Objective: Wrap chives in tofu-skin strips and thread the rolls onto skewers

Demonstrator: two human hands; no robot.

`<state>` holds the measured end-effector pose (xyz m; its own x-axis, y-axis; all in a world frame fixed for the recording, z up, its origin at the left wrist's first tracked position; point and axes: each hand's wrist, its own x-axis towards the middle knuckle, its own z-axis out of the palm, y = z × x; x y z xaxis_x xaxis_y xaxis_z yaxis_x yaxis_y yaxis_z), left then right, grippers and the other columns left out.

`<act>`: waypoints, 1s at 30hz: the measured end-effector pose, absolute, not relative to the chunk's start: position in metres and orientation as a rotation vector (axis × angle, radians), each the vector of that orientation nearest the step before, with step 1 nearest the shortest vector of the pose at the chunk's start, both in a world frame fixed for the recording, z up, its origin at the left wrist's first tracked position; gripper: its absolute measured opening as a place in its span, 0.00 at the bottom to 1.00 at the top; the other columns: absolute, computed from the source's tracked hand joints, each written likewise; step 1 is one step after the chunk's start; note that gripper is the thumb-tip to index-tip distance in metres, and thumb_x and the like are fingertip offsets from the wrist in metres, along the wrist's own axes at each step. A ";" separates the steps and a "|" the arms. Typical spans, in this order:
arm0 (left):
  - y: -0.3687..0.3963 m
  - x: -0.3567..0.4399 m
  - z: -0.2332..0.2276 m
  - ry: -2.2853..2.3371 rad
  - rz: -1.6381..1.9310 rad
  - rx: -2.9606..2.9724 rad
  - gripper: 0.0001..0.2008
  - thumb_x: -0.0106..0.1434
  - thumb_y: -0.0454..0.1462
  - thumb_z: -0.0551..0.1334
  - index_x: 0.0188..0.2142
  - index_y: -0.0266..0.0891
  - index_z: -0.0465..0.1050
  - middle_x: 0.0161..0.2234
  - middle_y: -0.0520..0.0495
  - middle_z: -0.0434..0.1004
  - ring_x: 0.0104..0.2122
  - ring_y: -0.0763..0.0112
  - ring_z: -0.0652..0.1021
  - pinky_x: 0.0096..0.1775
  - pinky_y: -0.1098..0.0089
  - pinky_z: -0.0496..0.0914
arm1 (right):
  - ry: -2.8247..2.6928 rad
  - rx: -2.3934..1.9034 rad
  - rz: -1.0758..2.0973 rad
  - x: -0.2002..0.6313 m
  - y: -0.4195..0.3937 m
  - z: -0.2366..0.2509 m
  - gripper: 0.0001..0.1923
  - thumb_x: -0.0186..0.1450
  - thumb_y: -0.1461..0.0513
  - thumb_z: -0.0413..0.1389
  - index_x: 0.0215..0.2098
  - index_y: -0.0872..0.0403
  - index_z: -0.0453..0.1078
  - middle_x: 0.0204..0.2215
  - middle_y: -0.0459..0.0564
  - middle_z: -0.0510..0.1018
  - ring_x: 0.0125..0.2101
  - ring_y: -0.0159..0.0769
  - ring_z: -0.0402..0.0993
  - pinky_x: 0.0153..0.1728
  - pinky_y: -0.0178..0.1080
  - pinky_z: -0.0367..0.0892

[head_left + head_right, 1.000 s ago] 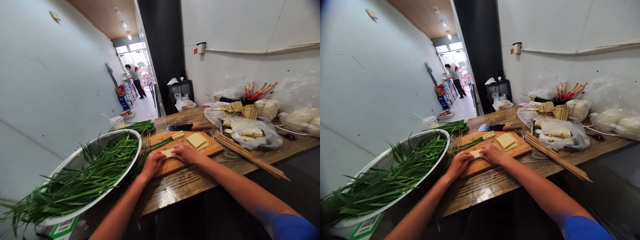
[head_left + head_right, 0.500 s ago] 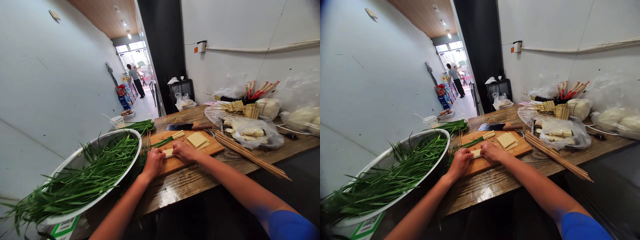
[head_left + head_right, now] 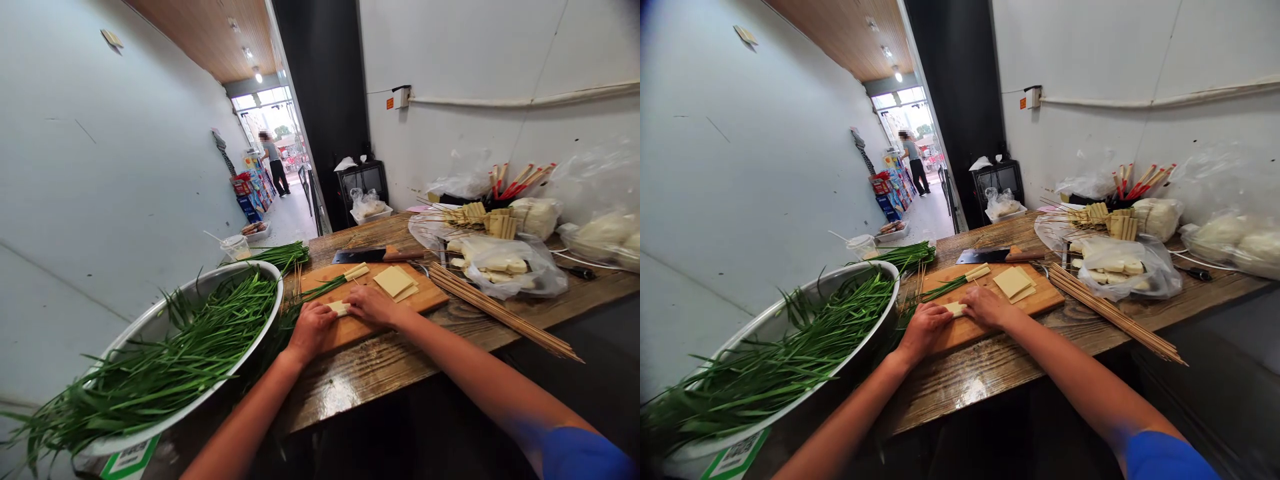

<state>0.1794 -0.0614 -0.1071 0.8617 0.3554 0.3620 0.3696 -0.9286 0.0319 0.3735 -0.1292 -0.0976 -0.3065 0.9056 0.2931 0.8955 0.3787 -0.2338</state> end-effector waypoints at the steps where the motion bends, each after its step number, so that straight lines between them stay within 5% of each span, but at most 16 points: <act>1: -0.061 0.180 -0.107 -0.596 -0.576 -3.000 0.11 0.64 0.38 0.54 0.34 0.43 0.76 0.31 0.49 0.76 0.33 0.70 0.70 0.37 0.67 0.60 | -2.279 -1.585 -0.016 0.373 -0.131 -0.099 0.13 0.65 0.61 0.48 0.36 0.58 0.73 0.32 0.52 0.73 0.32 0.32 0.66 0.34 0.33 0.57; 8: -0.062 0.181 -0.107 -0.668 -0.634 -2.988 0.13 0.64 0.37 0.53 0.32 0.42 0.77 0.31 0.47 0.76 0.33 0.69 0.70 0.37 0.68 0.62 | -2.438 -1.635 -0.314 0.365 -0.137 -0.095 0.16 0.66 0.61 0.45 0.30 0.59 0.73 0.33 0.56 0.71 0.39 0.39 0.63 0.38 0.39 0.57; 30: -0.057 0.179 -0.108 -0.809 -0.759 -3.134 0.08 0.59 0.36 0.59 0.31 0.41 0.78 0.29 0.48 0.76 0.31 0.71 0.72 0.35 0.70 0.65 | -2.435 -1.622 -0.211 0.359 -0.124 -0.101 0.14 0.65 0.64 0.46 0.30 0.59 0.73 0.32 0.54 0.72 0.37 0.36 0.65 0.39 0.37 0.58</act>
<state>0.1785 -0.0573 -0.1080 0.7793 0.4963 0.3825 0.4134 -0.8660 0.2814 0.3587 -0.1242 -0.1011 -0.3734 0.8932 0.2506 0.9230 0.3847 0.0038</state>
